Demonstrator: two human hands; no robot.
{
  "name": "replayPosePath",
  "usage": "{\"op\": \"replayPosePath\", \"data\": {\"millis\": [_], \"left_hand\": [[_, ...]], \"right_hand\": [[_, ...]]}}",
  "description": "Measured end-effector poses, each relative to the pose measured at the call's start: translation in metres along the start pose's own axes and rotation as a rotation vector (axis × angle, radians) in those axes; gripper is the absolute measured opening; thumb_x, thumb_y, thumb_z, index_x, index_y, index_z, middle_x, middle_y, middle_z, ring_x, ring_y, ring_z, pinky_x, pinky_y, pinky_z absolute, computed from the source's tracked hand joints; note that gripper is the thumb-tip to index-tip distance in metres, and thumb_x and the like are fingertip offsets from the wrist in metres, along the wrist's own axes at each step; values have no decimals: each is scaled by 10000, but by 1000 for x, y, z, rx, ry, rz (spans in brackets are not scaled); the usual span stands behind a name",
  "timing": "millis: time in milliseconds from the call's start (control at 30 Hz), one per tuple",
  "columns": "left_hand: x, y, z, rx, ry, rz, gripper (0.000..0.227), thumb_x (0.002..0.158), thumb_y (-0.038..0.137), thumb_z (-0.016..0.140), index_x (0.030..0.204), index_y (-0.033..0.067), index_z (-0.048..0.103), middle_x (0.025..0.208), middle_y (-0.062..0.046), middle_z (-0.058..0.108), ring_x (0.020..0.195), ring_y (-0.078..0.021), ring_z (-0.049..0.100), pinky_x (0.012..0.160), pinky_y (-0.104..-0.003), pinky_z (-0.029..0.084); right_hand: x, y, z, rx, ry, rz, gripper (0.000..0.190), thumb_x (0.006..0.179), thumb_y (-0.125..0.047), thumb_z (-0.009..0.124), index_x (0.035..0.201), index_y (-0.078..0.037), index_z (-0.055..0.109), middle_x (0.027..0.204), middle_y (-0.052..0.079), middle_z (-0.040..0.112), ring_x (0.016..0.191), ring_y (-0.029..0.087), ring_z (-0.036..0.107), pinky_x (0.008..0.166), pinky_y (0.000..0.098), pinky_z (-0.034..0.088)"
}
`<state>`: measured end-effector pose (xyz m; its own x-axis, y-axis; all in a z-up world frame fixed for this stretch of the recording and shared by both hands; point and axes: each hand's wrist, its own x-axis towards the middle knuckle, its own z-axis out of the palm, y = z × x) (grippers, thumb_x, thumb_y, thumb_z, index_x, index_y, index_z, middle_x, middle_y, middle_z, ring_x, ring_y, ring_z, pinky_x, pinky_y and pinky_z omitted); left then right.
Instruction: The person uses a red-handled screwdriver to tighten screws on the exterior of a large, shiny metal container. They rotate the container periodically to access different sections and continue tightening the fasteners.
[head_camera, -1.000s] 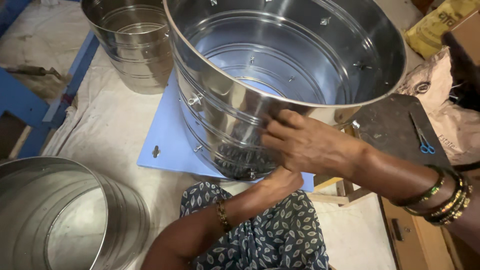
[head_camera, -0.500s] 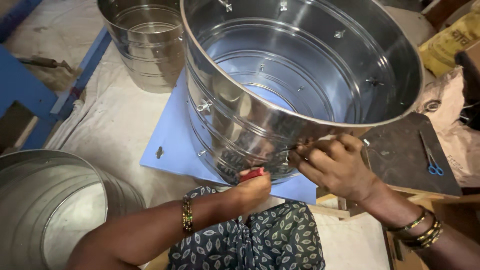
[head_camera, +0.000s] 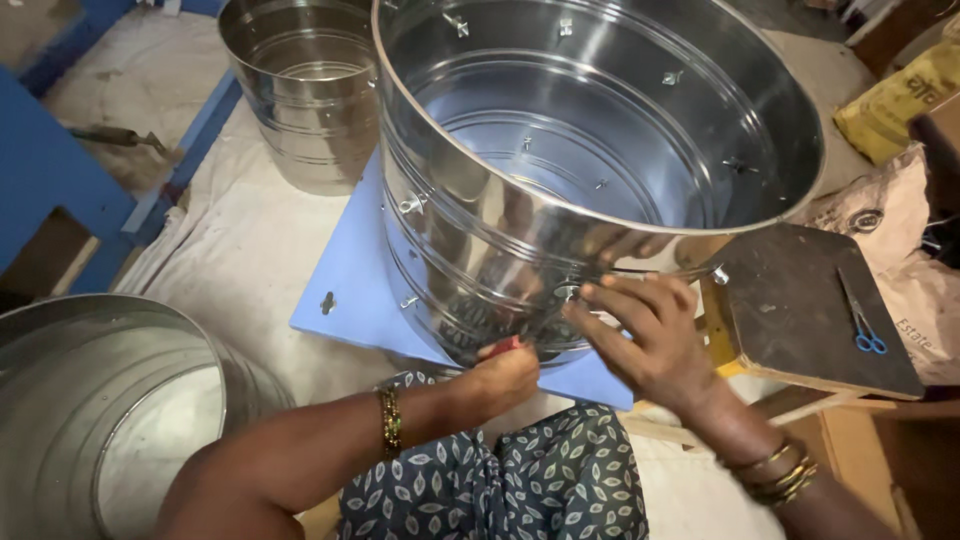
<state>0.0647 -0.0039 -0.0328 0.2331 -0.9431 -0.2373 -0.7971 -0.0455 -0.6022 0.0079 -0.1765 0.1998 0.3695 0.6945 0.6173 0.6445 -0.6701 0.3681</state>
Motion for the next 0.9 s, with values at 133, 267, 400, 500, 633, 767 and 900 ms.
{"op": "replayPosePath", "data": {"millis": [133, 267, 400, 500, 633, 767, 900], "left_hand": [[18, 5, 12, -145, 14, -59, 210, 879, 230, 614, 959, 67, 720, 956, -120, 669, 934, -294, 611, 829, -440, 471], [48, 14, 30, -458, 179, -144, 280, 929, 210, 584, 1117, 37, 698, 1131, -163, 666, 1084, -316, 600, 920, -463, 463], [57, 39, 34, -827, 593, -216, 374, 934, 209, 563, 1238, 18, 669, 1305, -208, 643, 1269, -330, 555, 1071, -477, 413], [65, 59, 16, -379, 386, -146, 376, 915, 230, 555, 1236, 80, 679, 1373, -190, 601, 1332, -352, 506, 1127, -555, 354], [55, 57, -5, -467, 237, -100, 388, 941, 248, 538, 1263, 78, 672, 1381, -199, 589, 1351, -377, 482, 1105, -583, 352], [47, 55, -46, -544, 260, -146, 426, 868, 259, 596, 1254, 97, 673, 1367, -205, 590, 1285, -433, 502, 921, -679, 385], [14, 48, -83, -575, 24, 43, 213, 961, 209, 677, 1081, 77, 793, 1120, -109, 767, 1094, -306, 695, 934, -521, 517]], "right_hand": [[-21, -54, 24, 357, 165, 598, 198, 963, -174, 722, 1142, -94, 695, 1072, 72, 674, 995, 237, 630, 883, 360, 481], [-30, -73, 60, 784, -32, 931, 231, 914, -198, 715, 1070, -27, 715, 930, 91, 711, 853, 230, 686, 775, 318, 528], [-33, -75, 84, 689, -278, 1054, 312, 941, -280, 757, 962, 23, 688, 891, 149, 680, 822, 234, 634, 769, 327, 512], [-40, -77, 95, 925, -235, 1185, 270, 931, -280, 678, 1028, -34, 729, 913, 98, 754, 834, 168, 687, 759, 305, 538], [-67, -80, 96, 960, -259, 1109, 288, 965, -288, 640, 1053, -25, 718, 893, 101, 737, 840, 165, 688, 766, 316, 540], [-87, -74, 107, 941, -260, 992, 271, 979, -265, 637, 1082, -30, 726, 861, 71, 716, 805, 156, 682, 742, 314, 534], [-94, -78, 122, 1109, -452, 1222, 266, 998, -295, 603, 998, -54, 715, 715, 45, 662, 673, 130, 608, 647, 307, 519]]}}
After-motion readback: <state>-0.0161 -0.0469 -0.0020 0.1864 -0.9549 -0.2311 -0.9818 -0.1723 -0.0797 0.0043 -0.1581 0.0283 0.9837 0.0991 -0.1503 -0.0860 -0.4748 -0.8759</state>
